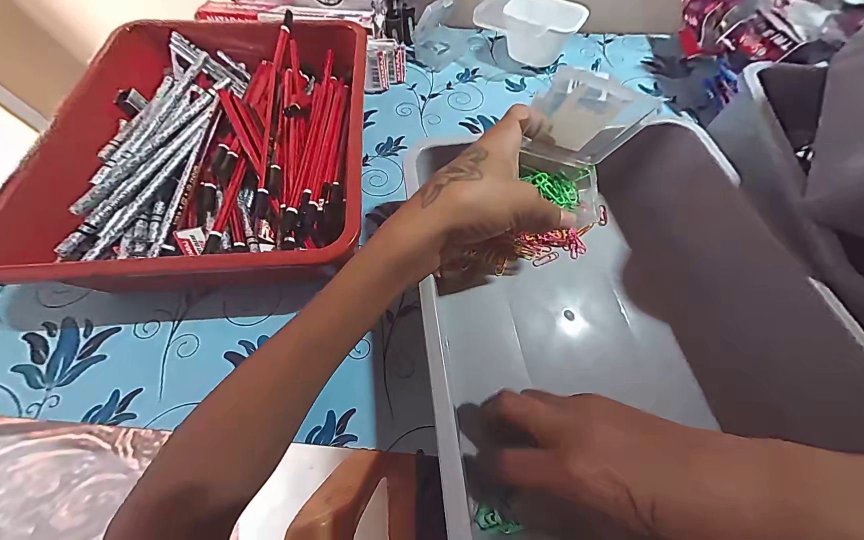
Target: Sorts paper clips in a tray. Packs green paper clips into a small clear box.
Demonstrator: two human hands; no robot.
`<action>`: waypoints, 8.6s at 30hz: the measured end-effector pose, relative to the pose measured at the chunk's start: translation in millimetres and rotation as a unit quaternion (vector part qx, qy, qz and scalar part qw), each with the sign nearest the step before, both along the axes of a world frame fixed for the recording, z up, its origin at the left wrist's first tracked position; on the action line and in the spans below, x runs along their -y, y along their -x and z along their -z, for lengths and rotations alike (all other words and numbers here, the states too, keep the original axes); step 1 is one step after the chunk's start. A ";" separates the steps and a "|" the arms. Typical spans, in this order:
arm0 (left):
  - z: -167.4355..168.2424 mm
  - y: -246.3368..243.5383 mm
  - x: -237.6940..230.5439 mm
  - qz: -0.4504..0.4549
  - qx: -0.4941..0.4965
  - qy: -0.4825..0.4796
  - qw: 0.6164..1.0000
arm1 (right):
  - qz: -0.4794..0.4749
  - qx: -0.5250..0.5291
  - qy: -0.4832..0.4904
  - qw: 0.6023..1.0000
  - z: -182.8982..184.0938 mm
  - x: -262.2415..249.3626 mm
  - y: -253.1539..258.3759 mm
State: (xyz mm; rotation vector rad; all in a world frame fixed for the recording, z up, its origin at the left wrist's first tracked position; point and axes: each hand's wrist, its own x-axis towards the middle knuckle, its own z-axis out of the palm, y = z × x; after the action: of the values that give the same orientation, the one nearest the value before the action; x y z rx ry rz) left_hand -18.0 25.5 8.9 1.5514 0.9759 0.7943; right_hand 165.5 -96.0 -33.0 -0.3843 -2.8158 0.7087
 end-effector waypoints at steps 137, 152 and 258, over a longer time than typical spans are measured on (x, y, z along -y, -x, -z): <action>4.0 0.8 5.6 -0.010 0.065 -0.006 0.998 | 0.232 -0.110 -0.244 0.935 -86.5 -105.9 -27.4; 3.4 -1.3 6.9 0.018 0.071 -0.053 0.996 | 0.175 -0.219 -0.045 0.959 -38.9 -126.0 -59.1; 10.1 -9.9 5.4 -0.019 0.041 -0.206 0.977 | 0.194 -0.296 0.049 0.934 -38.5 -128.9 -59.6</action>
State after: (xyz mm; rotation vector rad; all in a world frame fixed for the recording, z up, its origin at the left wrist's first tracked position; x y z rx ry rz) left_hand -8.1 20.0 -1.2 1.8385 0.8136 1.1326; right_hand 225.1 32.9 5.5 -0.6035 -2.0651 0.7256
